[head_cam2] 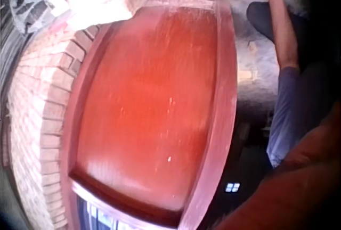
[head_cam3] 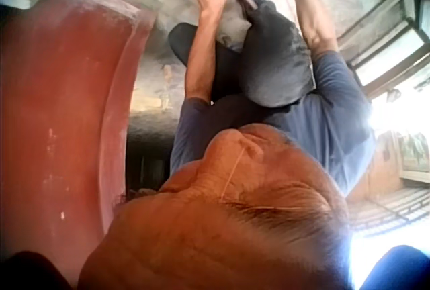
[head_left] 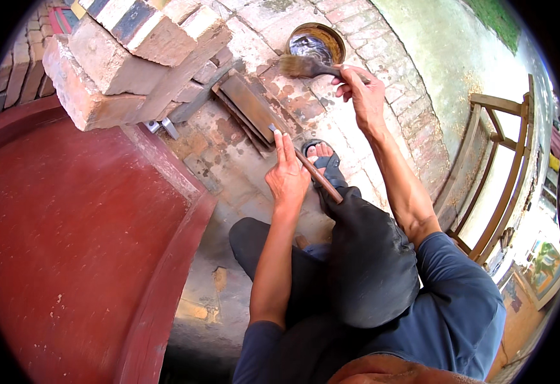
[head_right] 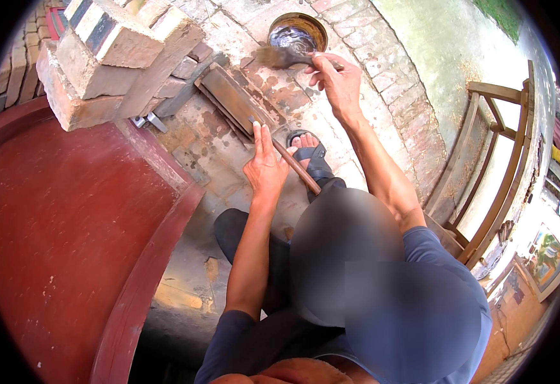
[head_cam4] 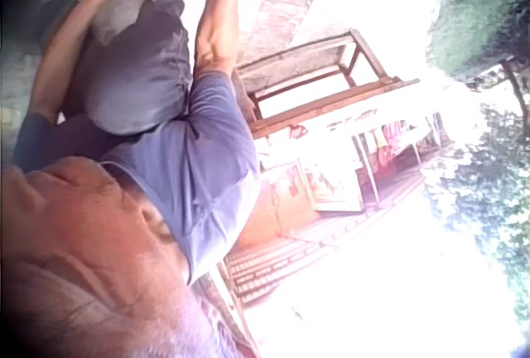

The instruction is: The person sits on the ground and sharpens a small metal tool on a rectangular sharpening stone. They repeatedly rub the tool's edge against the stone and periodically dip a brush into a container of liquid to apply it to the stone's surface.

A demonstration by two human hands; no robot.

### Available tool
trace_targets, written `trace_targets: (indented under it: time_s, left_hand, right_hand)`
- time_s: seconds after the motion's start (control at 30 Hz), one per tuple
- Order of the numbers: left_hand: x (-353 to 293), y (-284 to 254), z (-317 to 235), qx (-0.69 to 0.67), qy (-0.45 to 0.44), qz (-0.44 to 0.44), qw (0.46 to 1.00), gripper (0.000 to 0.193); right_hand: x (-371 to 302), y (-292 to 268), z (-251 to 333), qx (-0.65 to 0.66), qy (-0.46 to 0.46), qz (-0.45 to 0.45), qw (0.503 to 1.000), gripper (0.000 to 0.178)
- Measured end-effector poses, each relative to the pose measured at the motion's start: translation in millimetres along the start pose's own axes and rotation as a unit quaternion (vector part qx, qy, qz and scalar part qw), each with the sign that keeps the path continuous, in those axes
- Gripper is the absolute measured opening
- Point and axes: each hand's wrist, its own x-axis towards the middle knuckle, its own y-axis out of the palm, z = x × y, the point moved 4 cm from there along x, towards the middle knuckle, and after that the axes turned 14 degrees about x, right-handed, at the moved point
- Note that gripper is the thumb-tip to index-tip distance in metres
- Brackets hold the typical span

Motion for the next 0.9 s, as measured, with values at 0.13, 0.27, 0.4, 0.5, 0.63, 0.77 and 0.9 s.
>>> trace_targets:
  time_s: [0.13, 0.27, 0.4, 0.5, 0.63, 0.77, 0.9]
  left_hand:
    - [0.6, 0.4, 0.2, -0.003, 0.005, 0.000, 1.000, 0.089]
    - [3.5, -2.2, -1.7, 0.009, 0.007, 0.002, 1.000, 0.089]
    - [-2.2, 0.2, -1.0, 0.005, 0.008, 0.001, 1.000, 0.088]
    - [-0.5, -0.7, -3.2, 0.004, 0.009, 0.012, 1.000, 0.088]
    - [-1.8, 0.1, -4.1, 0.013, 0.013, 0.013, 1.000, 0.089]
    - [0.5, 4.2, -4.4, 0.032, 0.011, -0.006, 0.999, 0.089]
    - [-0.7, 4.8, -4.9, 0.029, 0.007, 0.016, 0.999, 0.091]
  right_hand:
    - [-15.3, 25.4, -33.7, 0.076, 0.154, 0.030, 0.985, 0.024]
    - [-20.3, 21.9, -67.1, 0.077, 0.214, 0.006, 0.974, 0.023]
    - [-22.6, 19.4, -72.2, 0.121, 0.239, -0.004, 0.963, 0.026]
    - [-22.9, 16.5, -81.8, 0.105, 0.256, -0.015, 0.961, 0.026]
    - [-7.3, 19.0, -56.6, 0.172, 0.239, -0.031, 0.955, 0.025]
    - [28.5, -0.3, -34.6, 0.207, 0.132, -0.075, 0.967, 0.027]
    - [58.8, -36.9, -27.5, 0.072, 0.070, -0.159, 0.982, 0.030]
